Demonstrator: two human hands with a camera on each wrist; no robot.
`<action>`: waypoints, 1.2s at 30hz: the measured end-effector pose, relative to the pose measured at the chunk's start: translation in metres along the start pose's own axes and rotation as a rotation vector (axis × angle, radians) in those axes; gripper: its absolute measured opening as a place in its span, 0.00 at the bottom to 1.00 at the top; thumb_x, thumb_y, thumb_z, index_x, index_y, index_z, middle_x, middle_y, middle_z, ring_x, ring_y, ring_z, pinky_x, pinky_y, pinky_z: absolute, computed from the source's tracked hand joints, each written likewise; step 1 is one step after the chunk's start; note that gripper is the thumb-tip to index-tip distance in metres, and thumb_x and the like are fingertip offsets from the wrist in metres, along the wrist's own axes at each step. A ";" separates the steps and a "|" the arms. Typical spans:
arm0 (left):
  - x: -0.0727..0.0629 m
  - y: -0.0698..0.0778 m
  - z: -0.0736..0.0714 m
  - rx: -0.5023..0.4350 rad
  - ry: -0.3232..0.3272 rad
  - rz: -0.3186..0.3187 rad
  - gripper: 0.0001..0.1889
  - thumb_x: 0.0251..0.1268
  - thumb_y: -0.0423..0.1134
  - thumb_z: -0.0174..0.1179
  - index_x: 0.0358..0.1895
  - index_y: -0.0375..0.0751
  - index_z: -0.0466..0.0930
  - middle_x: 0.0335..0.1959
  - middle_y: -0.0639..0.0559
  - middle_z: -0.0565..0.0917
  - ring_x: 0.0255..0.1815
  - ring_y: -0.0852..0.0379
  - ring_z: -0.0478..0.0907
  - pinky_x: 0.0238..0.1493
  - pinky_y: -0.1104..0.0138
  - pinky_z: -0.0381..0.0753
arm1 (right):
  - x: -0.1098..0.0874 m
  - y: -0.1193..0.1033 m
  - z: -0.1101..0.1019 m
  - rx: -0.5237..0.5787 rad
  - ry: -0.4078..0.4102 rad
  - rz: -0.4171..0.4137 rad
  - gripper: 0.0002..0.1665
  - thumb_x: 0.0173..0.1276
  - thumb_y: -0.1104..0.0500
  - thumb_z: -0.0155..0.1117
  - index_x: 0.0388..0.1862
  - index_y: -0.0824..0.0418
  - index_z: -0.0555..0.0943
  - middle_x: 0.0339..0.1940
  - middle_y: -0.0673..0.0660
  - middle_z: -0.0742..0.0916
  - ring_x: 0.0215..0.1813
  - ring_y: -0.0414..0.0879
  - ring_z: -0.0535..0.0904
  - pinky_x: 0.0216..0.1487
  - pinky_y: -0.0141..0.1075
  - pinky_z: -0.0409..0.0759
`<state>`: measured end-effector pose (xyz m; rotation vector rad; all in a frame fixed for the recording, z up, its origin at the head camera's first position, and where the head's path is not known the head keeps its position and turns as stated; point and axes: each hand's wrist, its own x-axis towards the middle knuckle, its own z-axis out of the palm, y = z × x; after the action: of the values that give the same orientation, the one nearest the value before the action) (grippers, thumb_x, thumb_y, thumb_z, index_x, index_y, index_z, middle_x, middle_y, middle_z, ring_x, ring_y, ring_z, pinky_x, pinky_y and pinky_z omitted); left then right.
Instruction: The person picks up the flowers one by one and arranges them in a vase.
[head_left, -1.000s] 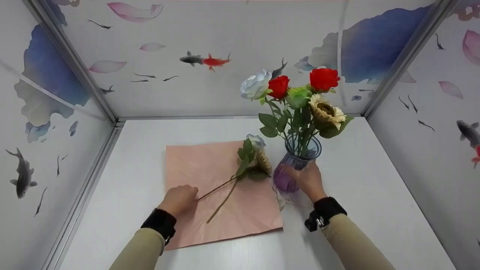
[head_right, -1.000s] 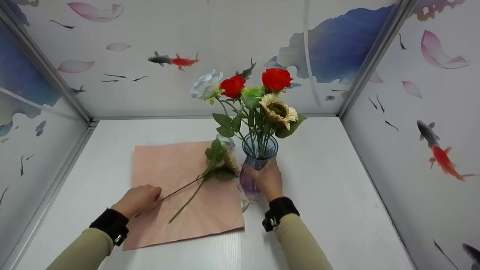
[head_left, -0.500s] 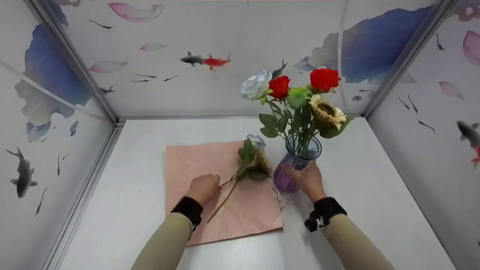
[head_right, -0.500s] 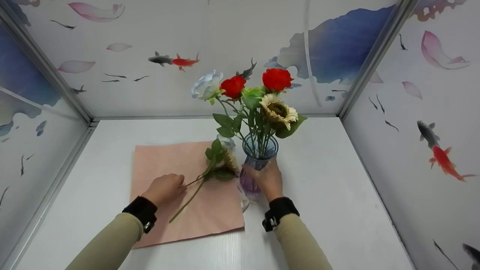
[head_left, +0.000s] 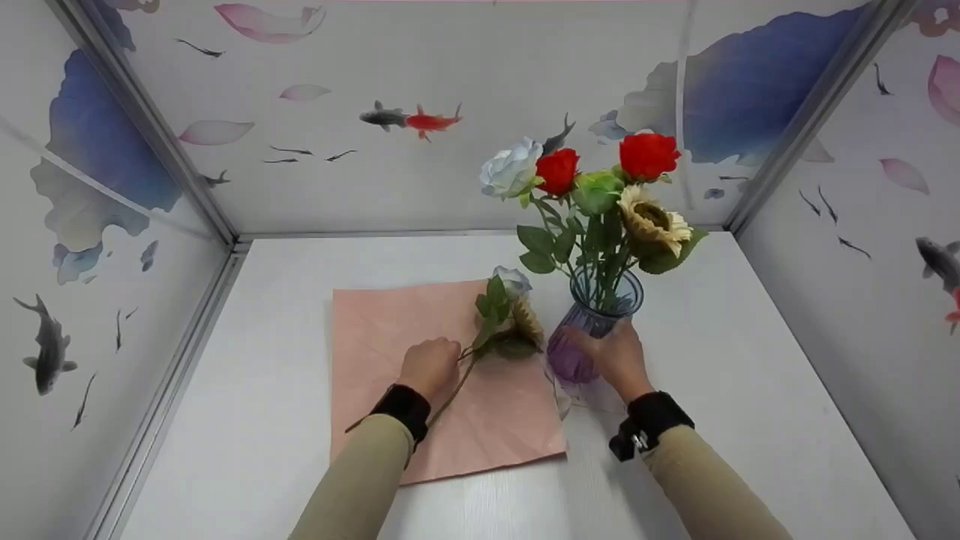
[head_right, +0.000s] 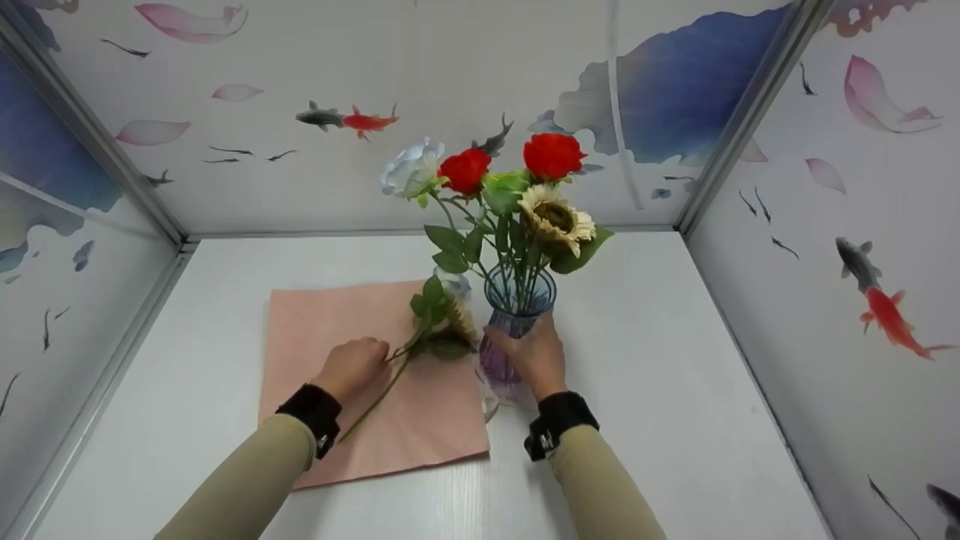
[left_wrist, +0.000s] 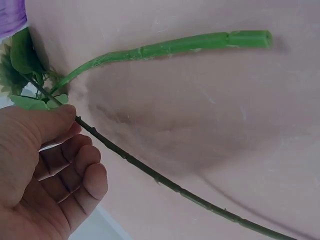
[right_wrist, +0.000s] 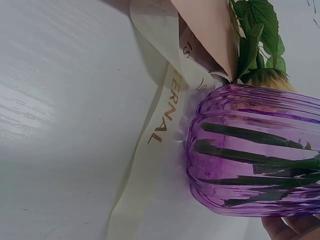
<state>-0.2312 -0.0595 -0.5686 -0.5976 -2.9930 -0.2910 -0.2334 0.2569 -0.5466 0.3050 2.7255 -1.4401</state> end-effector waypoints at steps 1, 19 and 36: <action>0.000 0.000 0.001 0.001 0.006 -0.002 0.08 0.68 0.32 0.62 0.29 0.40 0.84 0.25 0.46 0.83 0.29 0.45 0.84 0.30 0.53 0.84 | 0.000 0.000 0.000 -0.005 0.004 -0.003 0.78 0.54 0.25 0.73 0.81 0.71 0.44 0.77 0.74 0.67 0.77 0.66 0.64 0.76 0.56 0.63; -0.009 -0.013 -0.026 0.034 0.090 0.079 0.06 0.67 0.27 0.63 0.30 0.37 0.81 0.23 0.44 0.81 0.24 0.46 0.81 0.24 0.55 0.81 | -0.003 -0.001 0.000 0.003 0.020 -0.010 0.75 0.56 0.28 0.75 0.81 0.71 0.47 0.75 0.74 0.69 0.76 0.65 0.66 0.75 0.56 0.64; -0.029 -0.044 -0.081 0.144 0.467 0.147 0.05 0.67 0.31 0.63 0.36 0.33 0.78 0.22 0.44 0.77 0.14 0.49 0.75 0.15 0.57 0.77 | 0.000 0.000 0.001 0.012 0.007 -0.009 0.69 0.58 0.35 0.76 0.81 0.68 0.47 0.74 0.72 0.71 0.75 0.65 0.68 0.74 0.57 0.66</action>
<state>-0.2189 -0.1261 -0.5004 -0.6286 -2.4844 -0.1734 -0.2338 0.2565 -0.5475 0.2992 2.7285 -1.4610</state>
